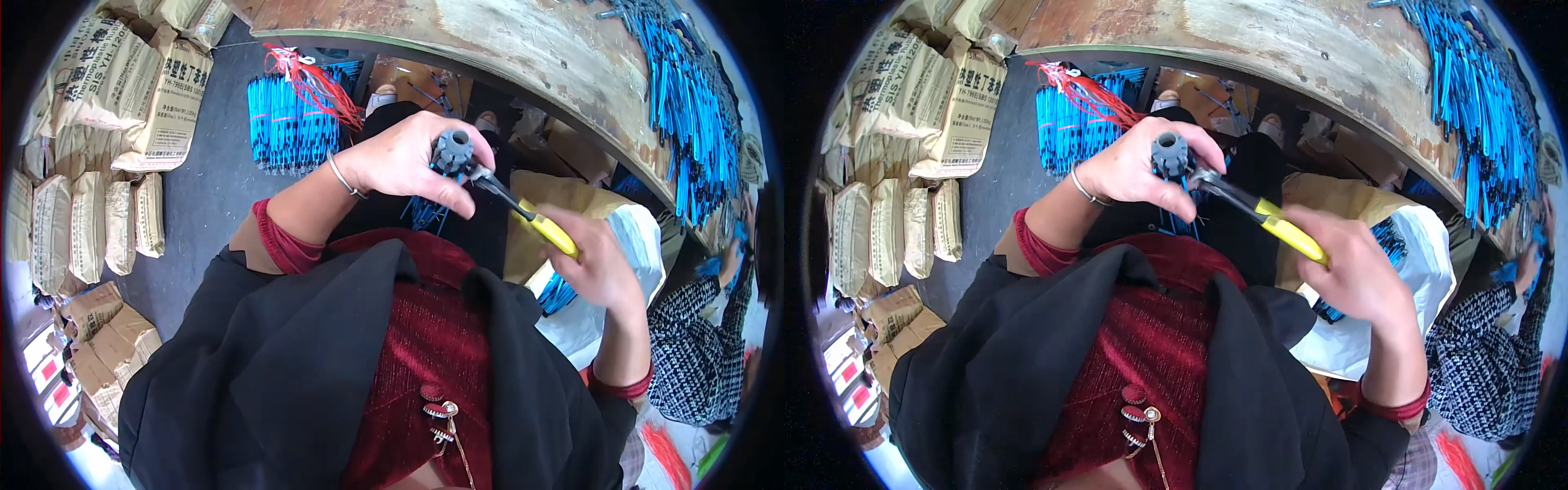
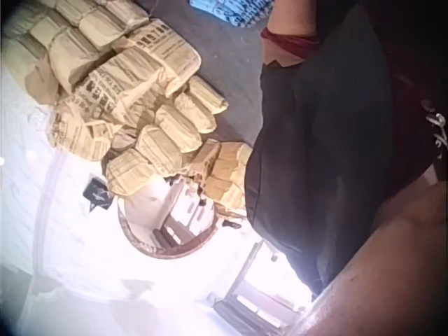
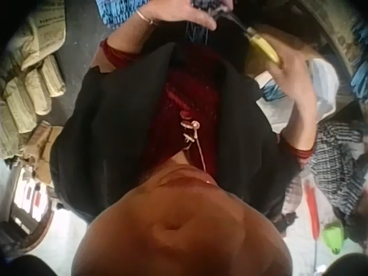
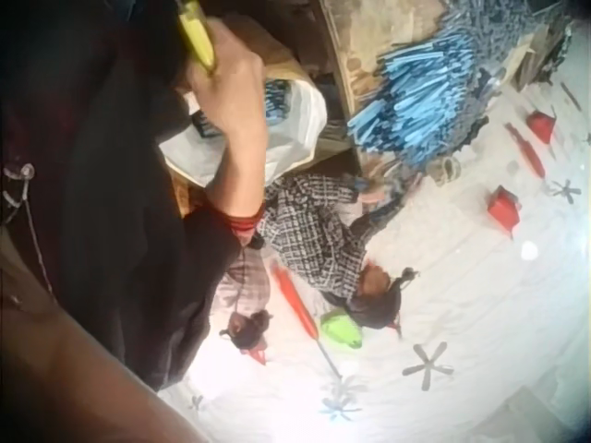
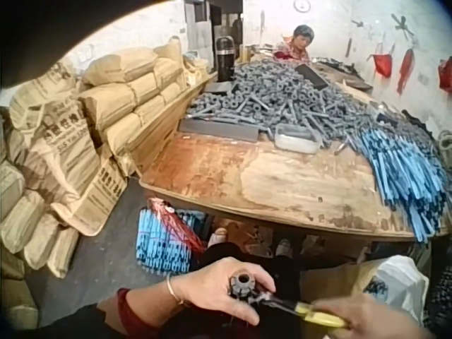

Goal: The person assembles and bundles blue pliers at a manufacturing workstation using a crimping tool.

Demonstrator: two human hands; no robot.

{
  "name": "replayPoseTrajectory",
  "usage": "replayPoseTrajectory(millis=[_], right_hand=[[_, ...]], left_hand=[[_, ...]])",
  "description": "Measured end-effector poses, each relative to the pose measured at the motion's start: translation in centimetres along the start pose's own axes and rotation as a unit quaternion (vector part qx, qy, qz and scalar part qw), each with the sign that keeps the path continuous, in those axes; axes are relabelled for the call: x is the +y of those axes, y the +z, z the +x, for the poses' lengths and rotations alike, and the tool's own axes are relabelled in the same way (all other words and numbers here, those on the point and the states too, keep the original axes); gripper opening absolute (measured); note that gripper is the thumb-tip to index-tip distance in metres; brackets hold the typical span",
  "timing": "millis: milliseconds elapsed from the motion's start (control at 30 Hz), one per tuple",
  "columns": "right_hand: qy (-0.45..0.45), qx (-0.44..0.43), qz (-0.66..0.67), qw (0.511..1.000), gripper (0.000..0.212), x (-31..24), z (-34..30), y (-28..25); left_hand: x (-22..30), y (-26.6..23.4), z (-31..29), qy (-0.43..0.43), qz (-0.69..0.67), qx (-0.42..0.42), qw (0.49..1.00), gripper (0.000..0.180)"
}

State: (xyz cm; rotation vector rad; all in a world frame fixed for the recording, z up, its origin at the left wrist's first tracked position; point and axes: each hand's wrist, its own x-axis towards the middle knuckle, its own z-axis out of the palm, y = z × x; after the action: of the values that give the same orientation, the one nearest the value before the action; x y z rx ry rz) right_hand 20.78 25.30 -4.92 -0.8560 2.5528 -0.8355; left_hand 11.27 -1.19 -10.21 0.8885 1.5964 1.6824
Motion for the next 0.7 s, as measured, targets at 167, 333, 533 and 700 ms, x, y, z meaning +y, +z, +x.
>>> replayPoseTrajectory(millis=[167,333,533,700], right_hand=[[0.243,-0.234,0.610,0.717,0.089,2.0,0.2,5.0],[0.125,-0.032,0.388,0.913,0.088,-0.1,0.4,3.4],[0.151,-0.048,0.115,0.981,0.074,-2.3,0.7,0.5],[0.141,-0.018,0.083,0.986,0.064,-1.7,1.1,2.4]], left_hand=[[-0.5,-0.1,0.1,0.030,0.001,-0.040,0.999,0.035],[-0.7,0.5,-0.1,0.011,0.054,0.044,0.997,0.034],[0.2,1.4,0.4,-0.017,0.030,0.065,0.997,0.029],[-0.4,0.9,0.2,0.013,0.037,0.055,0.998,0.029]])
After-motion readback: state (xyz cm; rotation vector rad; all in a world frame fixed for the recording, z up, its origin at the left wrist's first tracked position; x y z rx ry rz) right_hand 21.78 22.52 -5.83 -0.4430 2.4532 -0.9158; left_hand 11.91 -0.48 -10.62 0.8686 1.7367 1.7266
